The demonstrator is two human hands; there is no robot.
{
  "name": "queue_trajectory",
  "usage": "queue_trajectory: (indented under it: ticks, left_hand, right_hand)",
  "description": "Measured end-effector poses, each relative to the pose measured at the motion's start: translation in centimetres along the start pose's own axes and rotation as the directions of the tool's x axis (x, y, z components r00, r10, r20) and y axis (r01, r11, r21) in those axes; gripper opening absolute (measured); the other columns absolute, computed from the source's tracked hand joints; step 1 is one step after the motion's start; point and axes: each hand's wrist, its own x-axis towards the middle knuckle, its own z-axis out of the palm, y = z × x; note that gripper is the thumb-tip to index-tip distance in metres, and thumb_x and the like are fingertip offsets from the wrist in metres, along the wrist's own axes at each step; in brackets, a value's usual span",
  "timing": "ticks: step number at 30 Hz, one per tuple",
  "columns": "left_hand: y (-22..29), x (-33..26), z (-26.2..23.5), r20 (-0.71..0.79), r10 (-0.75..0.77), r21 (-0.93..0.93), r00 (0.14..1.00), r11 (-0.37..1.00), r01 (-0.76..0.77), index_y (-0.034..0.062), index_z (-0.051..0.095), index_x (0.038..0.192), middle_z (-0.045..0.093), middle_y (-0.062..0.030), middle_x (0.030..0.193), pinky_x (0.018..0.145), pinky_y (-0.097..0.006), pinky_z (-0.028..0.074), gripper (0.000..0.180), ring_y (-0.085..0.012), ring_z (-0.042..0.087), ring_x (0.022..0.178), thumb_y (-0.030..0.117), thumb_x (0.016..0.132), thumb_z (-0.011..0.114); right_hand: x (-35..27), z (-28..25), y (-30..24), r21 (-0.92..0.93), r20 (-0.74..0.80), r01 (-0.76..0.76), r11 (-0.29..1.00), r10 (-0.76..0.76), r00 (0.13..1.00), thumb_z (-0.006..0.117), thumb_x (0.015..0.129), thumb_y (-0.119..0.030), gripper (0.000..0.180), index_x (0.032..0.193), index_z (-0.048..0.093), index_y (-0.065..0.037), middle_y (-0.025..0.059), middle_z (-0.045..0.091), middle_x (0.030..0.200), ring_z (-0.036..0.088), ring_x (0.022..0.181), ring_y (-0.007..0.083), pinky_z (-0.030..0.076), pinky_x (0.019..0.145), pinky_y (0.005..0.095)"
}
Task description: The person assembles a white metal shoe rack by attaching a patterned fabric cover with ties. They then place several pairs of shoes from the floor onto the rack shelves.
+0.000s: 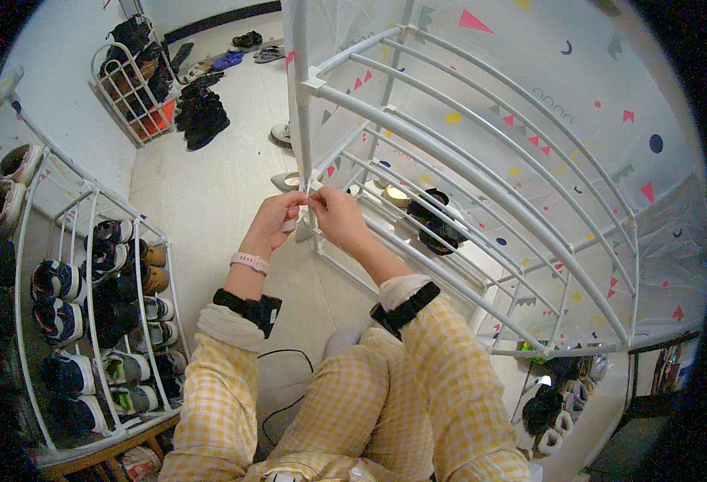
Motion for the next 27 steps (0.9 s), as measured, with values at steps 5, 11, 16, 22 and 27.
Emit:
queue_trajectory:
  ticks: [5,11,16,22,27]
  left_hand:
    - [-0.8,0.2,-0.7,0.089,0.101,0.023,0.991,0.994,-0.103,0.0030,0.063,0.086,0.049,0.0061,0.063,0.047,-0.019,0.030,0.015,-0.0030,0.039,0.053,0.018,0.085,0.063]
    - [-0.8,2.0,-1.5,-0.054,0.447,0.302,0.893,0.860,-0.413,0.0005,0.062,0.095,0.053,0.0052,0.067,0.048,-0.017,0.029,0.023,-0.0018,0.038,0.055,0.021,0.086,0.065]
    - [-0.3,2.1,-2.4,-0.135,0.379,0.252,0.916,0.907,-0.338,0.0021,0.061,0.093,0.048,0.0062,0.064,0.045,-0.018,0.028,0.018,-0.0021,0.036,0.051,0.018,0.086,0.065]
    - [-0.7,1.6,-2.4,-0.088,0.365,-0.136,0.927,0.917,-0.374,0.0040,0.061,0.090,0.045,0.0082,0.062,0.043,-0.019,0.024,0.013,-0.0012,0.032,0.050,0.016,0.087,0.062]
    - [-0.4,1.4,-2.5,-0.076,0.279,-0.185,0.957,0.940,-0.288,0.0050,0.058,0.093,0.040,0.0076,0.058,0.040,-0.017,0.022,0.013,-0.0018,0.030,0.045,0.016,0.087,0.063]
  right_hand:
    - [0.8,-1.4,0.8,-0.290,-0.092,0.108,0.951,-0.140,0.986,0.057,0.082,-0.009,0.012,0.083,0.061,0.003,0.0183,0.062,0.073,0.063,0.070,0.0280,0.049,0.062,0.0385]
    - [3.6,-2.6,2.3,-0.493,-0.207,0.157,0.856,-0.291,0.934,0.054,0.078,-0.004,0.009,0.082,0.061,0.001,0.0207,0.062,0.081,0.059,0.080,0.0379,0.047,0.073,0.0437]
    - [4.4,-3.6,2.4,-0.448,-0.232,0.180,0.876,-0.308,0.923,0.053,0.081,-0.004,0.007,0.084,0.057,0.000,0.0211,0.061,0.079,0.059,0.079,0.0388,0.046,0.071,0.0438]
    - [3.3,-3.7,1.9,-0.307,-0.260,0.096,0.947,-0.180,0.949,0.052,0.082,-0.001,0.010,0.092,0.052,-0.002,0.0207,0.060,0.075,0.058,0.074,0.0399,0.044,0.067,0.0444]
    - [3.0,-4.4,2.4,-0.299,-0.183,0.212,0.931,-0.274,0.944,0.051,0.080,0.001,0.011,0.089,0.056,-0.002,0.0191,0.059,0.078,0.058,0.076,0.0375,0.045,0.068,0.0429]
